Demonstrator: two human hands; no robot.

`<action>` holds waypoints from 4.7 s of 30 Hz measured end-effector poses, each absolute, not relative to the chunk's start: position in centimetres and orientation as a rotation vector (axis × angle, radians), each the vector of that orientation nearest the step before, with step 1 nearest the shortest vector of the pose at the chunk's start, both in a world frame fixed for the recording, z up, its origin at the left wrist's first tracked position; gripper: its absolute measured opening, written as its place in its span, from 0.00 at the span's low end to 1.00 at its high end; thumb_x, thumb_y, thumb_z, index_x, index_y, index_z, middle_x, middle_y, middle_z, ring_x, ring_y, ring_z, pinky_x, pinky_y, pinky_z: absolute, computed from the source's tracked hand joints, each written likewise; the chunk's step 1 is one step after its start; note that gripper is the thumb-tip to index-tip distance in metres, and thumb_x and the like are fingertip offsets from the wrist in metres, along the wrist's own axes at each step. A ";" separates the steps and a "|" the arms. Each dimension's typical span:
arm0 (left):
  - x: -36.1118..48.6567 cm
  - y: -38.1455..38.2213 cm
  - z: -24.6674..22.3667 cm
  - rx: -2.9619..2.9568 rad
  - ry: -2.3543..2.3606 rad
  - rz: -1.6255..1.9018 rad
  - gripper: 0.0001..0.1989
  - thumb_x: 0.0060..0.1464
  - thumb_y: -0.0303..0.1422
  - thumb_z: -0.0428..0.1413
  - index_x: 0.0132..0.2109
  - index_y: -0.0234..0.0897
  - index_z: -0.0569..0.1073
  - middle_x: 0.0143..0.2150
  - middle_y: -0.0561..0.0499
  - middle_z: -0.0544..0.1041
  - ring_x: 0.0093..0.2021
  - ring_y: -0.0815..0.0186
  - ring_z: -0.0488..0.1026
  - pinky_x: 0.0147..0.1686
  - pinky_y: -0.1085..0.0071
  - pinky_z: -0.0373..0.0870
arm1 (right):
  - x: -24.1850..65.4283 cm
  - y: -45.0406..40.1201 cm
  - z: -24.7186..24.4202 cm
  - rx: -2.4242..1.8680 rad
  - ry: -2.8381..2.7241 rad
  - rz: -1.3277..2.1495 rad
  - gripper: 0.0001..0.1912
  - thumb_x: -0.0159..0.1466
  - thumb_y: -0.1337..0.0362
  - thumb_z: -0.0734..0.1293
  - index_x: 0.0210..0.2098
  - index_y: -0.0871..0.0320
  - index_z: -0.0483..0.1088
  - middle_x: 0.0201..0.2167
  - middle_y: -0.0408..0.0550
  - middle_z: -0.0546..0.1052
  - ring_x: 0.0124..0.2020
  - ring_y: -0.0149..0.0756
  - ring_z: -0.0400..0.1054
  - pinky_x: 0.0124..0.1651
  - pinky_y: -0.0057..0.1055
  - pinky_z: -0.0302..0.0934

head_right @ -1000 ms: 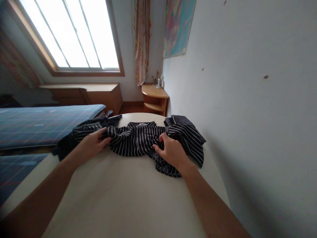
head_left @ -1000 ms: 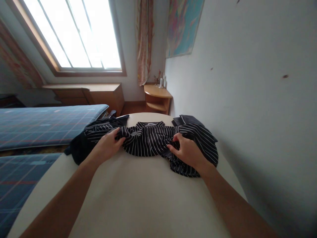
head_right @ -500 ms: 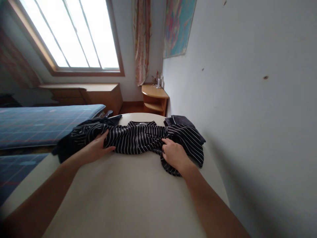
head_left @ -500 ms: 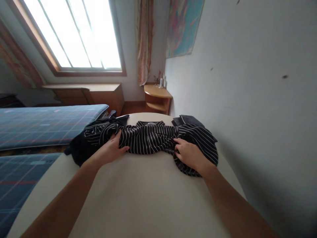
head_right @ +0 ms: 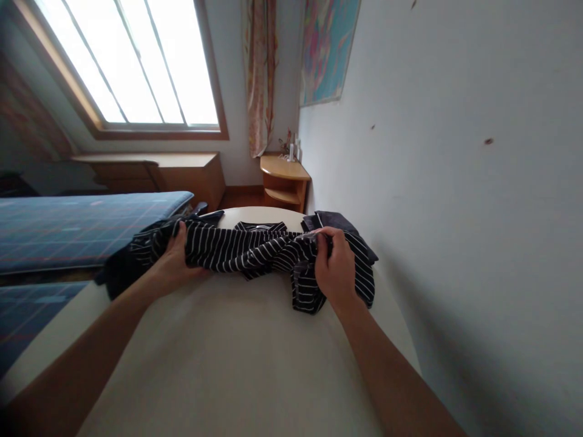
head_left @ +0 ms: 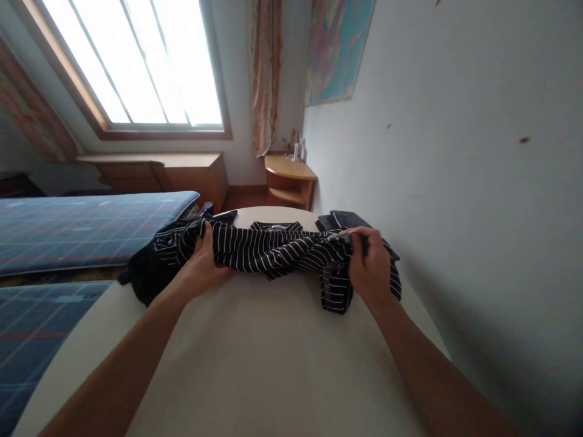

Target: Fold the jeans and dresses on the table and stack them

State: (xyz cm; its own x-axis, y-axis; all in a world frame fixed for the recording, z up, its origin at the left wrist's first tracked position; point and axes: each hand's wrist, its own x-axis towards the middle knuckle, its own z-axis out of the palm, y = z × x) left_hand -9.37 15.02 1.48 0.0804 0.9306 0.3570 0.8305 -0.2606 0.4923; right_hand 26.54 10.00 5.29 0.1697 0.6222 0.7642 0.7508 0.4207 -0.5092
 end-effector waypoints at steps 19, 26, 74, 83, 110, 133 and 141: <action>-8.2 14.3 1.8 2.150 1.909 0.750 0.45 0.56 0.44 0.58 0.73 0.33 0.47 0.65 0.33 0.67 0.64 0.49 0.68 0.60 0.57 0.64 | 25.6 9.5 4.7 -1.068 -2.160 -0.105 0.13 0.69 0.67 0.58 0.49 0.53 0.69 0.46 0.50 0.77 0.50 0.41 0.70 0.57 0.40 0.61; -6.2 12.6 5.3 2.174 2.064 0.736 0.13 0.56 0.41 0.58 0.44 0.40 0.71 0.29 0.53 0.75 0.28 0.61 0.74 0.30 0.68 0.64 | 25.7 9.2 3.9 -1.120 -2.609 0.181 0.38 0.55 0.63 0.73 0.64 0.49 0.62 0.62 0.50 0.69 0.65 0.48 0.60 0.70 0.55 0.40; -4.7 11.8 4.3 2.533 1.293 0.724 0.14 0.58 0.24 0.47 0.46 0.41 0.74 0.47 0.49 0.77 0.47 0.62 0.76 0.51 0.64 0.71 | 27.9 12.1 2.7 -1.336 -1.968 -0.269 0.09 0.65 0.68 0.63 0.43 0.56 0.72 0.46 0.52 0.78 0.50 0.47 0.70 0.56 0.45 0.60; -4.0 11.0 3.4 2.651 1.047 0.241 0.31 0.48 0.19 0.57 0.59 0.45 0.71 0.63 0.50 0.71 0.62 0.59 0.66 0.64 0.59 0.61 | 26.8 11.7 1.5 -1.226 -2.306 -0.205 0.20 0.62 0.65 0.69 0.54 0.53 0.72 0.57 0.52 0.74 0.62 0.48 0.62 0.67 0.55 0.49; -5.0 10.5 7.2 2.334 1.216 0.421 0.12 0.55 0.29 0.43 0.33 0.40 0.71 0.29 0.55 0.74 0.30 0.67 0.71 0.34 0.72 0.66 | 24.2 8.6 5.0 -1.246 -2.464 0.144 0.10 0.68 0.57 0.66 0.38 0.56 0.76 0.29 0.47 0.79 0.34 0.39 0.72 0.42 0.34 0.60; -2.3 9.0 3.7 2.515 1.164 -0.110 0.06 0.53 0.30 0.57 0.38 0.43 0.77 0.35 0.53 0.79 0.37 0.61 0.76 0.36 0.71 0.67 | 22.3 6.2 6.4 -1.009 -2.540 0.932 0.10 0.68 0.59 0.66 0.37 0.58 0.76 0.28 0.42 0.79 0.26 0.28 0.70 0.31 0.25 0.58; -4.2 9.6 4.9 2.558 1.596 -0.192 0.09 0.52 0.24 0.54 0.38 0.41 0.74 0.41 0.48 0.80 0.42 0.55 0.77 0.38 0.66 0.66 | 24.7 7.4 6.1 -1.221 -2.558 0.938 0.10 0.62 0.55 0.72 0.36 0.56 0.77 0.31 0.42 0.80 0.29 0.31 0.70 0.32 0.27 0.58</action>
State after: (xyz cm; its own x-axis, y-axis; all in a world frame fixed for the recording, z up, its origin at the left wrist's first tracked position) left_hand -4.21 9.64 4.87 0.4358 0.8838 -0.1703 0.8990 -0.4366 0.0347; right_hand 24.67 7.44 6.13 -0.6555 0.7452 -0.1221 0.6473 0.4713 -0.5991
